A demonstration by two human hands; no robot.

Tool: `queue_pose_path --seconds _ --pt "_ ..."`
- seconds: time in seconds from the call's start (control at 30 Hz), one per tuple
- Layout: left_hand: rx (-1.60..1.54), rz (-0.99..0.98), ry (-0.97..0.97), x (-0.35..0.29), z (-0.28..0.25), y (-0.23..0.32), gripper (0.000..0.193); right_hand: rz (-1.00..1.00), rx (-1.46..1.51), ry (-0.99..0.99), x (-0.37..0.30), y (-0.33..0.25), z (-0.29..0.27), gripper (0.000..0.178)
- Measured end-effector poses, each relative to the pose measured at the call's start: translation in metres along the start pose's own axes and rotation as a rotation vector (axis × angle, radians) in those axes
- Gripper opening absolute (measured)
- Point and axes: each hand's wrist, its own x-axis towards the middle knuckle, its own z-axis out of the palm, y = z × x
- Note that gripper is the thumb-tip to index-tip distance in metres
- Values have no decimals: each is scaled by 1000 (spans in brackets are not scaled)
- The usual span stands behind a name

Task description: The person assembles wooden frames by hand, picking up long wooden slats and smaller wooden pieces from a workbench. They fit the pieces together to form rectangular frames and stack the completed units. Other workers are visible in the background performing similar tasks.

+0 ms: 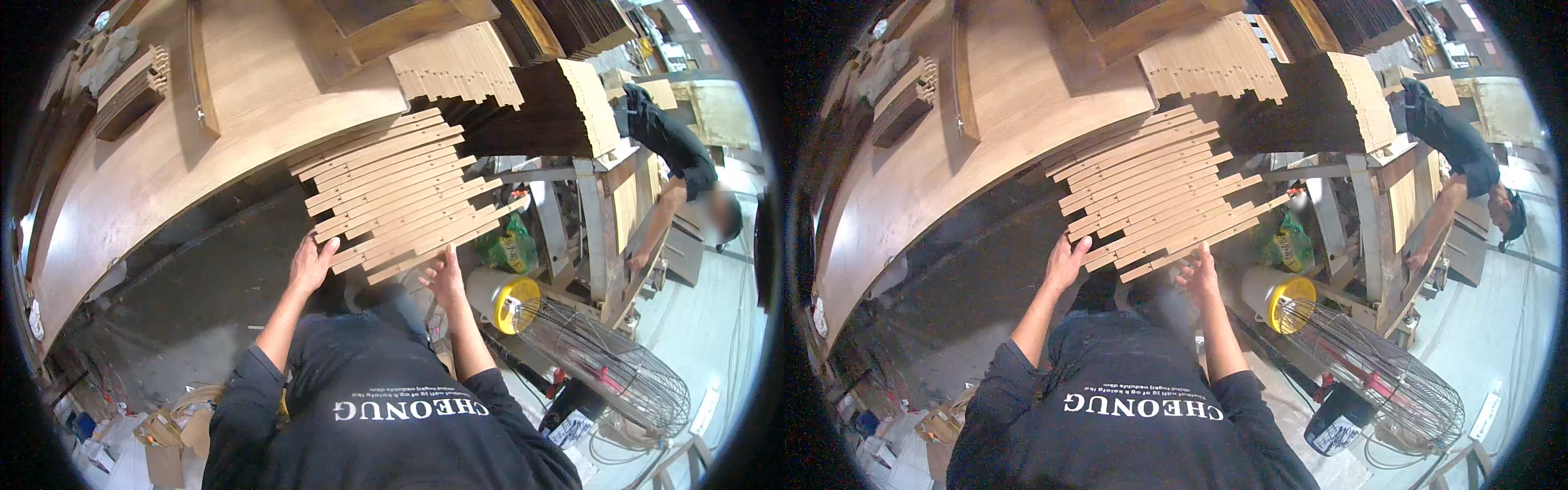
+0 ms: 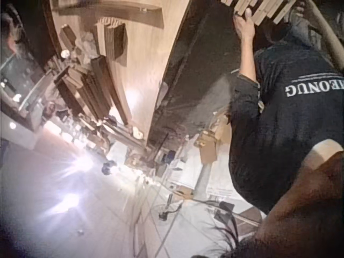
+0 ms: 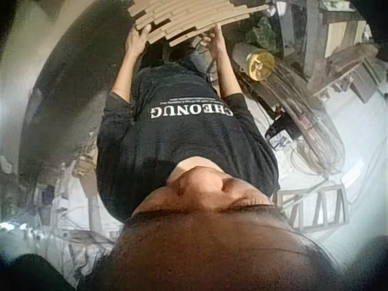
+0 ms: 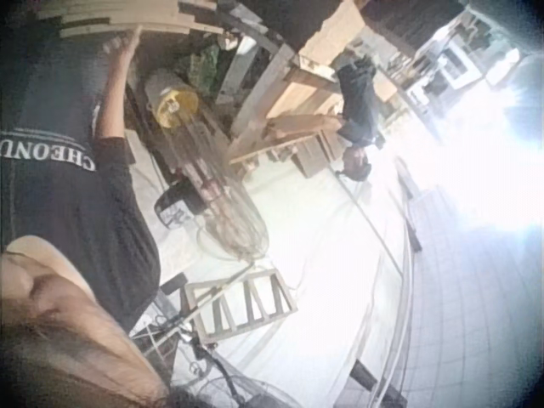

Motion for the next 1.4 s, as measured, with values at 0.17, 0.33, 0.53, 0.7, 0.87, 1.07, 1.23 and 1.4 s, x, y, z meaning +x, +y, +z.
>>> queue_pose_path --seconds 0.17,0.33,0.53,0.7,0.87,1.07,1.23,1.4 --pt "63 39 89 -16 -6 -7 64 -31 -40 -45 12 17 -6 58" --pt "12 -68 147 -54 -8 -33 67 -75 64 -139 0 15 3 84" --pt "-27 -148 351 -147 -11 -92 30 8 83 -181 32 57 -16 87" --pt "-29 -318 477 -232 -31 -115 18 144 -96 -324 82 140 -49 45" --pt "-72 -391 666 -274 -40 -150 22 155 -599 -474 52 169 17 18" --pt "-210 -349 829 -305 -101 -194 23 -239 -1253 -990 -24 231 182 21" --pt "-1075 -241 1270 -347 -199 -308 27 -537 -1579 -1706 -226 338 339 49" --pt "-1147 -181 1646 -399 -322 -439 17 -929 -1274 -2545 -419 439 402 52"
